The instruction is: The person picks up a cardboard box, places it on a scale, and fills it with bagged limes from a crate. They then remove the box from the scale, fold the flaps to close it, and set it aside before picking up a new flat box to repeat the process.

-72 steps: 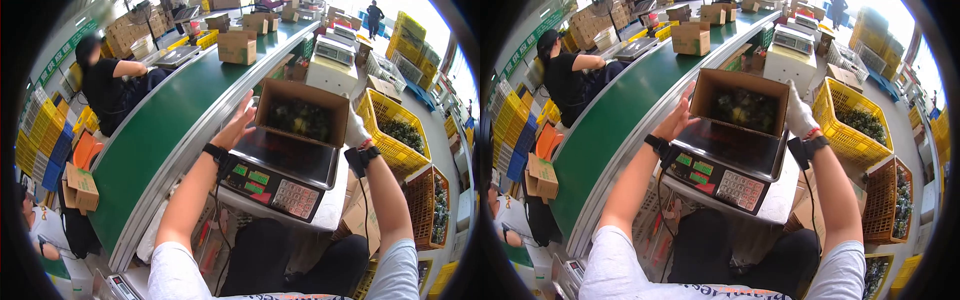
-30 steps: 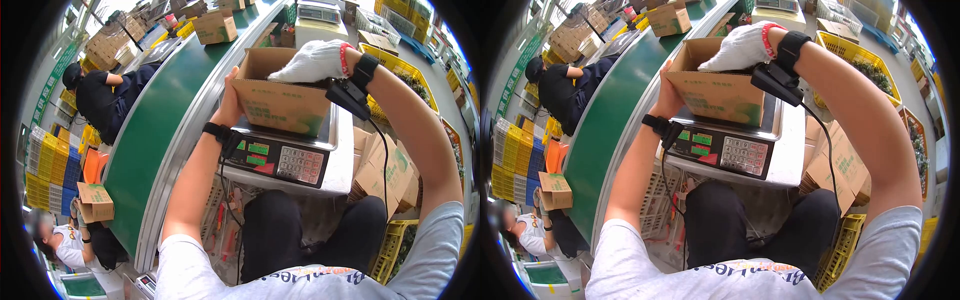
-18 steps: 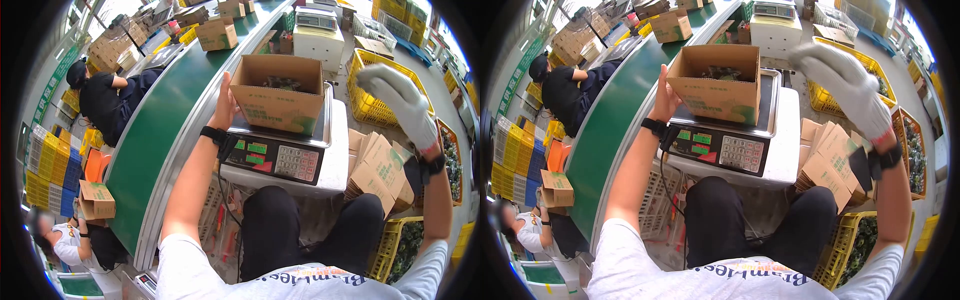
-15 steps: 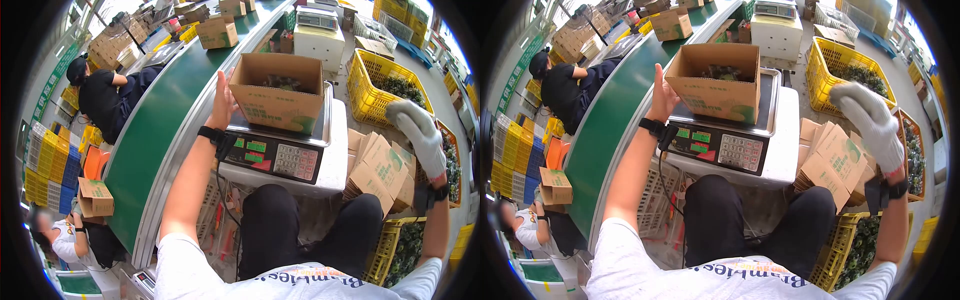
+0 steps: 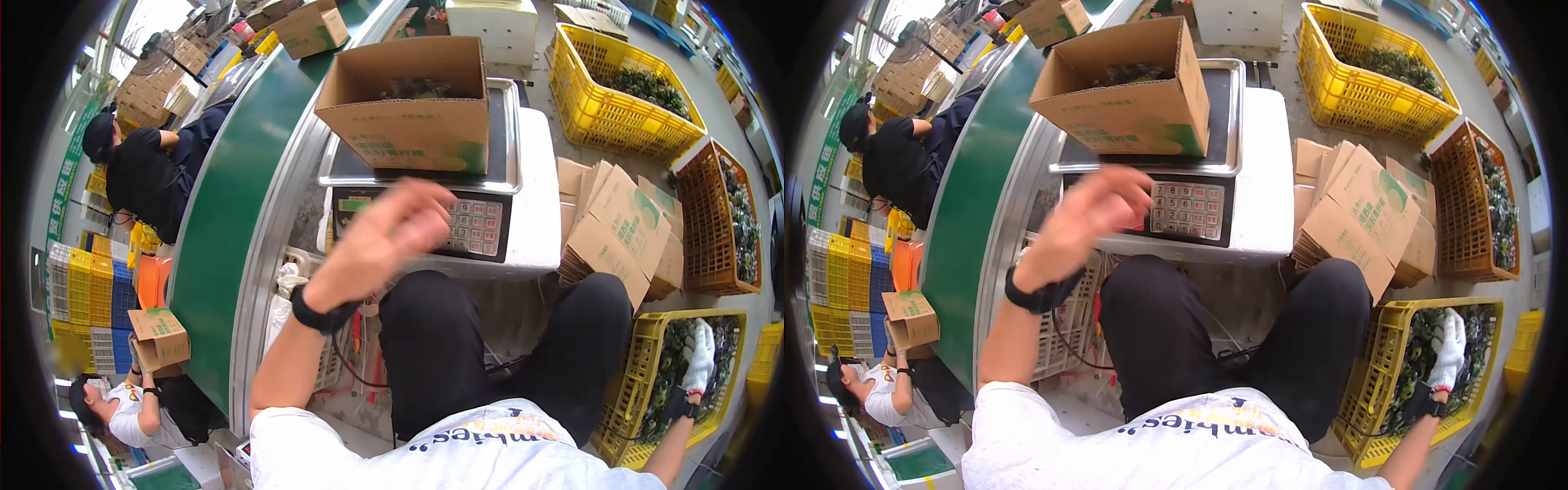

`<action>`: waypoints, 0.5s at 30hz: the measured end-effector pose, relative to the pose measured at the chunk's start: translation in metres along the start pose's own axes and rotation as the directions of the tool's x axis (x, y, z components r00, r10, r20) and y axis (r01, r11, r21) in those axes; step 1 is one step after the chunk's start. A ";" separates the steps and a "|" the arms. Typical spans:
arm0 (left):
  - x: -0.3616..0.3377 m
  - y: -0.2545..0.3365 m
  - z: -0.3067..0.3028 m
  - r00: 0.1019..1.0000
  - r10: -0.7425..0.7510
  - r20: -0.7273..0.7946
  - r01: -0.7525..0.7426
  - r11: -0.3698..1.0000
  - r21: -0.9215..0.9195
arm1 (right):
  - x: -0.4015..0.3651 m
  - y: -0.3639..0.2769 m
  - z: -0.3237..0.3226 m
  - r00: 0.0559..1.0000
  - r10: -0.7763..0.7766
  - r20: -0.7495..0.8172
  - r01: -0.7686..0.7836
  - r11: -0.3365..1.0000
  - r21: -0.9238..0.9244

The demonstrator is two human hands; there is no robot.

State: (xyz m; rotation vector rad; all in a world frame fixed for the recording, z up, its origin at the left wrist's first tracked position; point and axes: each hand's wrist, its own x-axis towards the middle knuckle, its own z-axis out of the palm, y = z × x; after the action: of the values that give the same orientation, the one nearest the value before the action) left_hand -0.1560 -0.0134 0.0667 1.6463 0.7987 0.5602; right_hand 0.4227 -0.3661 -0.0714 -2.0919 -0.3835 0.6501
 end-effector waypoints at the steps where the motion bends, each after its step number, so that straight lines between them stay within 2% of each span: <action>1: -0.001 -0.005 0.019 0.968 0.108 0.227 -0.151 0.971 0.185 | 0.004 0.029 -0.011 0.999 0.048 -0.024 -0.050 0.995 -0.081; 2: -0.002 -0.008 0.036 0.874 0.167 0.456 -0.335 0.887 0.318 | 0.012 0.064 -0.023 0.994 0.093 -0.051 -0.100 0.982 -0.160; 3: -0.003 -0.010 0.052 0.852 0.081 0.517 -0.337 0.842 0.422 | 0.038 0.128 -0.044 0.993 0.035 -0.110 -0.053 0.986 -0.159; 4: -0.004 -0.010 0.066 0.820 -0.009 0.572 -0.350 0.783 0.514 | 0.043 0.160 -0.056 0.991 -0.101 -0.092 0.072 0.957 -0.281; 5: -0.005 -0.012 0.074 0.829 -0.096 0.551 -0.291 0.767 0.572 | 0.035 0.173 -0.058 0.993 -0.051 -0.110 0.014 0.948 -0.319; 6: -0.006 -0.013 0.077 0.844 -0.093 0.529 -0.300 0.736 0.608 | 0.030 0.180 -0.060 0.990 -0.001 -0.144 -0.051 0.933 -0.356; 8: 0.004 -0.015 0.080 0.854 -0.047 0.518 -0.341 0.702 0.625 | 0.009 0.191 -0.068 0.992 0.075 -0.098 -0.110 0.896 -0.429; 9: 0.008 -0.012 0.082 0.861 -0.055 0.506 -0.318 0.719 0.618 | 0.016 0.252 -0.100 0.986 -0.166 0.033 0.151 0.771 -0.619; 10: 0.011 -0.010 0.083 0.861 -0.077 0.503 -0.301 0.720 0.625 | -0.004 0.234 -0.091 0.995 -0.036 -0.091 -0.011 0.882 -0.471; 11: 0.011 -0.010 0.085 0.860 -0.117 0.496 -0.282 0.702 0.654 | 0.007 0.290 -0.112 0.973 -0.222 -0.061 0.154 0.824 -0.546; 12: 0.010 -0.012 0.086 0.870 -0.160 0.466 -0.250 0.671 0.698 | 0.005 0.301 -0.117 0.984 -0.160 -0.080 0.115 0.908 -0.403; 13: 0.008 -0.016 0.088 0.875 -0.174 0.453 -0.263 0.614 0.744 | -0.022 0.243 -0.094 0.976 0.133 -0.171 -0.136 0.991 -0.011; 14: 0.006 -0.017 0.091 0.889 -0.188 0.419 -0.260 0.546 0.797 | -0.027 0.236 -0.109 0.931 0.360 0.056 -0.361 0.890 0.279; 15: 0.010 -0.016 0.095 0.873 -0.180 0.453 -0.294 0.546 0.784 | -0.049 0.179 -0.082 0.893 0.413 -0.179 -0.380 0.905 0.191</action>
State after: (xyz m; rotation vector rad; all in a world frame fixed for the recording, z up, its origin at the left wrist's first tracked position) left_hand -0.0840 -0.0655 0.0294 2.5820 0.6433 -0.3200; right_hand 0.4356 -0.5454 -0.1663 -2.0819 0.2228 0.6533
